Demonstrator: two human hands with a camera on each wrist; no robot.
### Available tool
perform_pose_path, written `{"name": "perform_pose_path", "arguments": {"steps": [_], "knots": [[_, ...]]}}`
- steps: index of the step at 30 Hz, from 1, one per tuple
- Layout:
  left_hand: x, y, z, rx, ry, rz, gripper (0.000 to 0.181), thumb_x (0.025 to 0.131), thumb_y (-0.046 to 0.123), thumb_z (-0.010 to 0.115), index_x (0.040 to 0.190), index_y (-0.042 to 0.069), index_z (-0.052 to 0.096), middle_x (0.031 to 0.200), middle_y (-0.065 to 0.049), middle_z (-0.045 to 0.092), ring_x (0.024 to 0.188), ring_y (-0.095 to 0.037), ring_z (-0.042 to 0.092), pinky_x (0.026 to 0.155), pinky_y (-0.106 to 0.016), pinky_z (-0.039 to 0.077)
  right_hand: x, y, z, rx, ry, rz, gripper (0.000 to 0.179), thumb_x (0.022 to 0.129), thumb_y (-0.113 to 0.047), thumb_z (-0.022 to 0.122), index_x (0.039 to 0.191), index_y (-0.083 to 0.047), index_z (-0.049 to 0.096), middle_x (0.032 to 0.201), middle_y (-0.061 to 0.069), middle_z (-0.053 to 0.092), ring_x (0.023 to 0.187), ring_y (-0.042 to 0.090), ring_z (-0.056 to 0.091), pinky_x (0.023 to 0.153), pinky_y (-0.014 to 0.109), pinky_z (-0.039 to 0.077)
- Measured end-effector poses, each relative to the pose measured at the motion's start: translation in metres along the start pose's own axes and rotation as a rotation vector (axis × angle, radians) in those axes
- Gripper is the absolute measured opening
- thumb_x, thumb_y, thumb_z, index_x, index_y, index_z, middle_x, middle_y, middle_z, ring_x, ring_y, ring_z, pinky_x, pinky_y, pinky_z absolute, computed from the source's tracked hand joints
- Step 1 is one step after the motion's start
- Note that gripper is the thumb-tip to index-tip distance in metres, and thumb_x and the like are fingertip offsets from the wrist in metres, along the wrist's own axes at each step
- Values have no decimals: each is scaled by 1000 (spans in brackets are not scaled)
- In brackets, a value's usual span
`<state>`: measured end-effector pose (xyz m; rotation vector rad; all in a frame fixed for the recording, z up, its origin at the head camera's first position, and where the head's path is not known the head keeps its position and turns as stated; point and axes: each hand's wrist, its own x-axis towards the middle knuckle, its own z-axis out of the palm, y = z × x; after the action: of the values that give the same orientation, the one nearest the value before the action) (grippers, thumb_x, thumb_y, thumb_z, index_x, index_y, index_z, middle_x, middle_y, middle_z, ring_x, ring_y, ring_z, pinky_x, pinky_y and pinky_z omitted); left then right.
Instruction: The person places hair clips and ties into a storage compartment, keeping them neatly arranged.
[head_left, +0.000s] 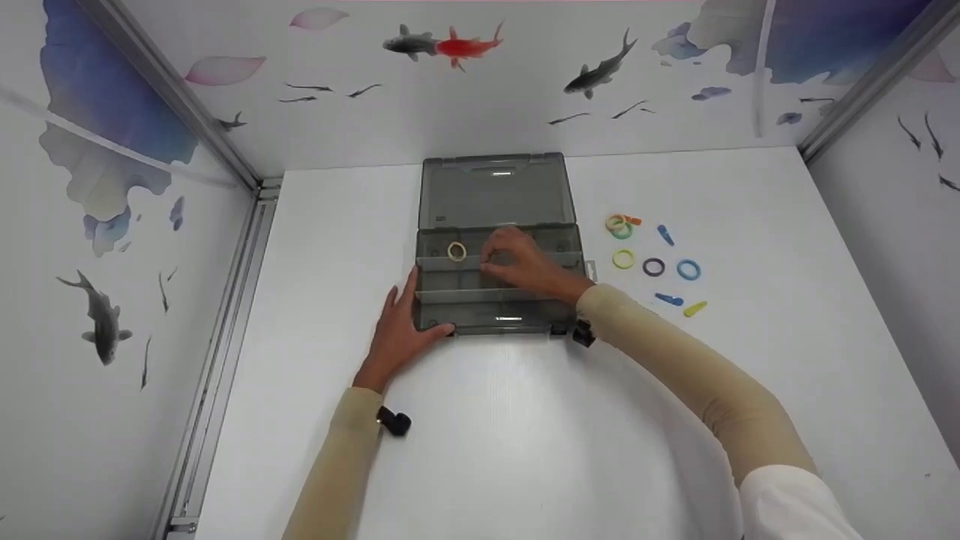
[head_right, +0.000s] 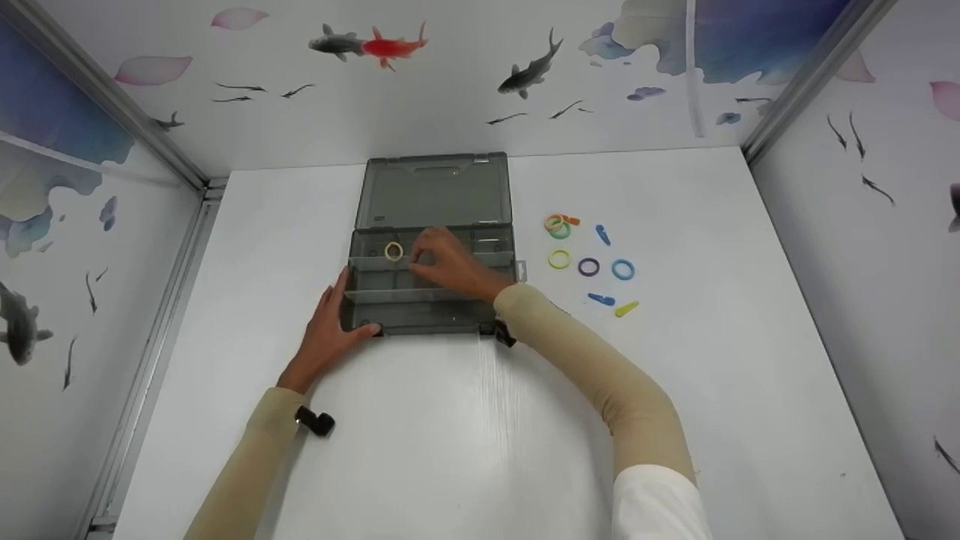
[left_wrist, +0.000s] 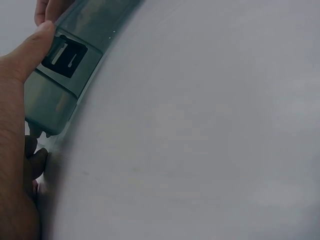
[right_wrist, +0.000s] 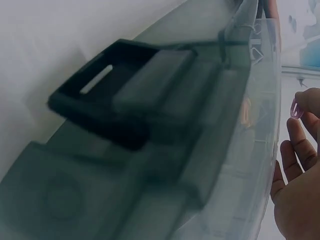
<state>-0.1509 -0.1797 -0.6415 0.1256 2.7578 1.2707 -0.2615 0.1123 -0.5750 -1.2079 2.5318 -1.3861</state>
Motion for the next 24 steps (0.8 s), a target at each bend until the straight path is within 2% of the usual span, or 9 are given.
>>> {"name": "perform_pose_path", "arguments": {"steps": [5, 10, 13, 19, 24], "knots": [[-1, 0, -1, -10, 2, 9, 124, 85, 78, 81, 178, 44, 7, 179, -17, 30, 168, -44, 14, 123, -75, 30, 9, -1, 9, -17, -22, -31, 6, 98, 2, 81, 97, -2, 78, 101, 14, 74, 103, 34, 64, 111, 58, 45], [-2, 0, -2, -8, 0, 16, 126, 83, 84, 79, 178, 44, 6, 179, -16, 30, 168, -44, 13, 123, -75, 30, 13, -5, 15, -59, -93, -45, 5, 100, 0, 81, 99, -2, 76, 104, 15, 71, 106, 34, 63, 109, 57, 46], [-2, 0, -2, -7, 6, 22, 126, 83, 83, 79, 178, 43, 7, 179, -16, 31, 168, -44, 14, 123, -75, 30, 16, -8, 18, -60, -121, -40, 6, 101, 0, 80, 101, -5, 76, 106, 14, 70, 110, 33, 60, 104, 53, 48], [-2, -2, -1, -5, 2, 33, 125, 84, 82, 79, 178, 44, 6, 179, -16, 30, 168, -44, 15, 123, -75, 31, 23, -17, 19, -63, -158, -33, 5, 101, -1, 79, 102, -5, 76, 107, 14, 70, 110, 33, 59, 103, 52, 48], [-2, -3, 0, -2, 8, 29, 124, 86, 76, 83, 178, 43, 6, 179, -17, 31, 168, -45, 16, 122, -76, 31, 29, -18, 20, -90, -178, -67, 4, 101, -3, 80, 101, -2, 77, 106, 14, 71, 108, 33, 62, 104, 53, 48]]}}
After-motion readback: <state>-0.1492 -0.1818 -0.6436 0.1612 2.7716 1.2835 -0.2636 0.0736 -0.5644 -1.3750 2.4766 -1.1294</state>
